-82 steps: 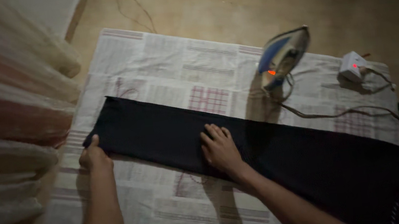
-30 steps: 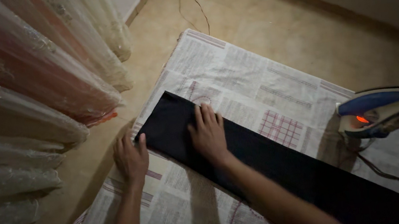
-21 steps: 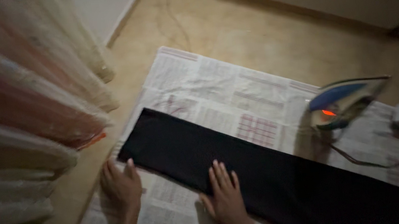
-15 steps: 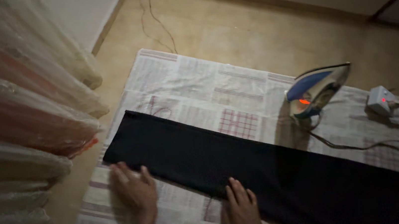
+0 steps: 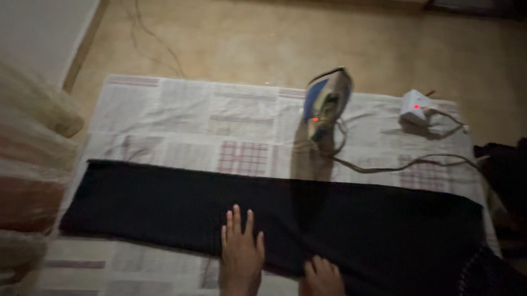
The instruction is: The person irons a pair of black trousers laid out on a patterned cloth on the floor. They use a blue and white electric iron to smooth the fabric, moving it back and forth along the legs. The person adjusts the trousers with their left hand while ironing with their right, and briefly folds the garment before continuing to iron the folded section.
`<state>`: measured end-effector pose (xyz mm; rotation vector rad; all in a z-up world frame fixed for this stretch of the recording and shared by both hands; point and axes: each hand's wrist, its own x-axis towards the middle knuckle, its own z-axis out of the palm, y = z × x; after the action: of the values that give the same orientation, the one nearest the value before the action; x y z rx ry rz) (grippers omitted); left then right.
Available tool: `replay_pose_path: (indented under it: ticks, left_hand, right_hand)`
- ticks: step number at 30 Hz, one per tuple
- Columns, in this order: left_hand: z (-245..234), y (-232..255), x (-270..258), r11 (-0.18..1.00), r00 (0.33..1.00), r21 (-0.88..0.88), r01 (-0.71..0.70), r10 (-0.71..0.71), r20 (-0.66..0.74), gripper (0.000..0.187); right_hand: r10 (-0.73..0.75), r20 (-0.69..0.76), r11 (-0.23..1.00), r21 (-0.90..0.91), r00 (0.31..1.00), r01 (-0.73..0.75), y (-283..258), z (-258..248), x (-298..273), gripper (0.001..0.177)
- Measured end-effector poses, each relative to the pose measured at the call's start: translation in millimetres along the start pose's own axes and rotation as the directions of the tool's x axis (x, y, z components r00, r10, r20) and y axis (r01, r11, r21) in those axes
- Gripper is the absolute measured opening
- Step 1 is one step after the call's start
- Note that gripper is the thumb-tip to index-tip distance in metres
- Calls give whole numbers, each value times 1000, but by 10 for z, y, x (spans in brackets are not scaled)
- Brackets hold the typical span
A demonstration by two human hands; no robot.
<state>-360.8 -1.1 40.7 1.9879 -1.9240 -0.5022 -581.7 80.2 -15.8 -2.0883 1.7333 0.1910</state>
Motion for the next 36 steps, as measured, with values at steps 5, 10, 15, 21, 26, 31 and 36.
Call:
replay_pose_path:
  ticks: [5, 10, 15, 21, 26, 31, 36]
  left_hand:
    - [332, 508, 24, 997, 998, -38, -63, 63, 18, 62]
    - [663, 898, -2, 989, 990, -27, -143, 143, -13, 64]
    - [944, 1246, -73, 964, 960, -29, -264, 260, -107, 65]
    - [1197, 1730, 196, 935, 921, -57, -350, 355, 158, 70]
    - [1347, 1950, 248, 928, 917, -17, -372, 370, 149, 73]
    - [1283, 1679, 178, 948, 950, 91, -306, 310, -32, 67]
    - [1033, 1164, 115, 971, 966, 155, -185, 208, -154, 71]
  right_hand:
    - [123, 148, 991, 38, 981, -130, 456, 33, -294, 42]
    - [137, 176, 988, 48, 975, -147, 1006, 119, -530, 48]
    - [103, 246, 989, 82, 964, -127, 1310, -16, -798, 48]
    - [46, -294, 998, 50, 955, -33, 1599, -847, -682, 68]
    - [84, -134, 994, -55, 987, -92, 2024, -975, -267, 71]
    - [145, -283, 976, -118, 948, -185, 2667, -863, 103, 75]
    - [257, -421, 966, 140, 870, -217, 2784, -902, 626, 61]
